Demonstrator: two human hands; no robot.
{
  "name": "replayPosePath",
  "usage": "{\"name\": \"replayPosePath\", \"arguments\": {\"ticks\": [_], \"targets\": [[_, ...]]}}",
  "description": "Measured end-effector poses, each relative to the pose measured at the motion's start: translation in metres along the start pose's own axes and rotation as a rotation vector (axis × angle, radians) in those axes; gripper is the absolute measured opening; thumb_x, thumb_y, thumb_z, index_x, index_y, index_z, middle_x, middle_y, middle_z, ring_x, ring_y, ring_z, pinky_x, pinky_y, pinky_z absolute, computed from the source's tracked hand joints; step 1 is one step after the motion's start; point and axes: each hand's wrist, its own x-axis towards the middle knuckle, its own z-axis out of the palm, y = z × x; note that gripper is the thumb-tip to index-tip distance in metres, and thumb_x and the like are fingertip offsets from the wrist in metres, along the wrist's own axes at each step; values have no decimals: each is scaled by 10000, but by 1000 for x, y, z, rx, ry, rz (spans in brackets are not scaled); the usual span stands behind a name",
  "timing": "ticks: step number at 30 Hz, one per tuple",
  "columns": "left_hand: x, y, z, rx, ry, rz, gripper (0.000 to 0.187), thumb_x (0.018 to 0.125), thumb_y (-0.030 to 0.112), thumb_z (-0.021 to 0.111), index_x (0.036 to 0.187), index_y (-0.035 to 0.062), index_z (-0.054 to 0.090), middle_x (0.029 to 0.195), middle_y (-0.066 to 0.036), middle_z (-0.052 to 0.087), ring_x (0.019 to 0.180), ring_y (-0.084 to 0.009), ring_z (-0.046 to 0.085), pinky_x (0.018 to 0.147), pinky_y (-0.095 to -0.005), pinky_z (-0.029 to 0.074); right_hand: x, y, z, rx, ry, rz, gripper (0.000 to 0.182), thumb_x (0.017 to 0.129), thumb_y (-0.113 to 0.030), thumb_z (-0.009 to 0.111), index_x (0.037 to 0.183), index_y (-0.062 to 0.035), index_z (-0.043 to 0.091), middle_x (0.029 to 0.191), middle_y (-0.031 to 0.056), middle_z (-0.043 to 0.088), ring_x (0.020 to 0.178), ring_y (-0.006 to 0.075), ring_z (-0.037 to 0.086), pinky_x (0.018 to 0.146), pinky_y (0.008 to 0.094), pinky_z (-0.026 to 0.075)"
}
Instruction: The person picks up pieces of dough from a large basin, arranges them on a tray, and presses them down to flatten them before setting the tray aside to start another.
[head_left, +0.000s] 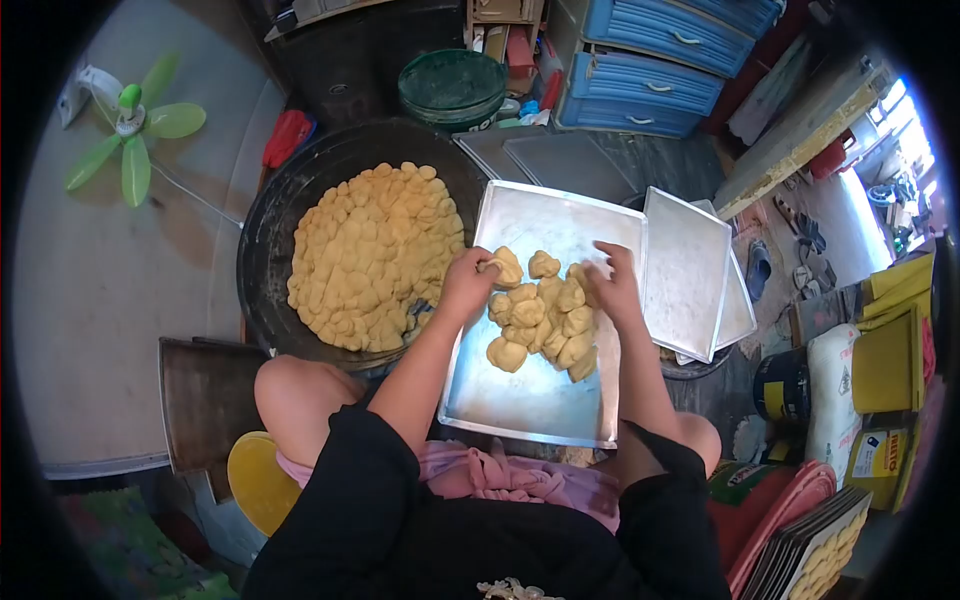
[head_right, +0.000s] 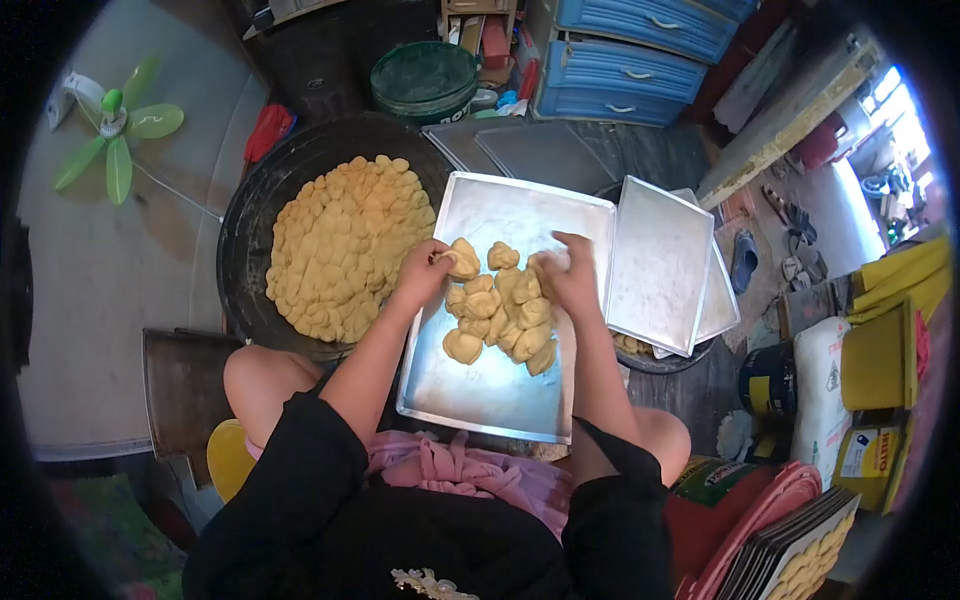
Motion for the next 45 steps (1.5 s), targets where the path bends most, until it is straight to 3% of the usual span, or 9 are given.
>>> {"name": "replayPosePath", "arguments": {"ticks": [8, 12, 19, 22, 25, 32, 37, 41, 45], "targets": [[56, 33, 7, -391, 35, -65, 183, 886, 162, 582, 993, 17, 611, 792, -43, 572, 547, -95, 530, 509, -275, 457, 61, -42, 28, -367, -696, -28, 402, 666, -193, 711, 1049, -86, 648, 908, 140, 636, 850, 254, 617, 766, 336, 476], [94, 13, 28, 300, 291, 526, 269, 824, 91, 587, 1083, 36, 635, 883, -122, 594, 753, -266, 611, 705, -372, 499, 93, -29, 46, -235, -62, 48, 385, 684, -305, 763, 951, -57, 640, 908, 171, 639, 849, 332, 625, 715, 403, 490], [93, 32, 20, 540, -28, 277, 325, 781, 123, 638, 1104, 93, 659, 969, -150, 579, 936, -330, 575, 832, -400, 476, 73, -57, 55, -483, -105, -1, 457, 726, -282, 734, 1103, -74, 580, 1051, 152, 585, 958, 323, 599, 837, 407, 478], [93, 23, 26, 632, 277, 678, 300, 772, 164, 663, 1043, 37, 671, 924, -162, 572, 823, -314, 590, 766, -390, 481, 38, -46, 77, -372, -438, -213, 463, 723, -214, 712, 1141, -87, 557, 1038, 164, 573, 999, 316, 569, 855, 405, 467], [102, 28, 24, 360, 57, 377, 255, 771, 163, 669, 983, 22, 680, 885, -153, 588, 806, -312, 590, 765, -391, 477, 45, -39, 72, -374, -568, -243, 483, 702, -187, 721, 1140, -86, 546, 1001, 178, 594, 990, 322, 578, 829, 418, 466], [94, 43, 26, 213, -87, 180, 226, 772, 161, 669, 911, -5, 604, 822, -168, 608, 795, -336, 591, 734, -394, 476, 80, -13, 25, -328, 65, 154, 375, 764, -250, 699, 1057, -75, 542, 936, 177, 630, 869, 341, 620, 741, 440, 475], [84, 48, 44, 627, 165, 549, 304, 757, 173, 697, 1012, 65, 573, 1032, -92, 583, 1029, -293, 529, 856, -404, 422, 66, -17, -5, -303, 17, 60, 295, 750, -209, 683, 1021, -99, 648, 1032, 143, 603, 930, 318, 597, 802, 386, 484], [79, 51, 56, 669, -64, 749, 359, 796, 208, 647, 1140, 117, 600, 1159, -73, 552, 1145, -266, 459, 969, -448, 294, 31, -5, -19, -540, -579, -99, 393, 688, -108, 665, 1078, -150, 652, 1088, 96, 617, 981, 308, 582, 858, 387, 464], [92, 47, 65, 807, -63, 649, 381, 784, 237, 632, 1150, 131, 610, 1149, -72, 552, 1174, -258, 457, 996, -470, 255, 45, 29, -33, 123, -438, 142, 350, 688, -34, 599, 1033, -66, 642, 908, 65, 633, 813, 174, 604, 748, 294, 483]]}}
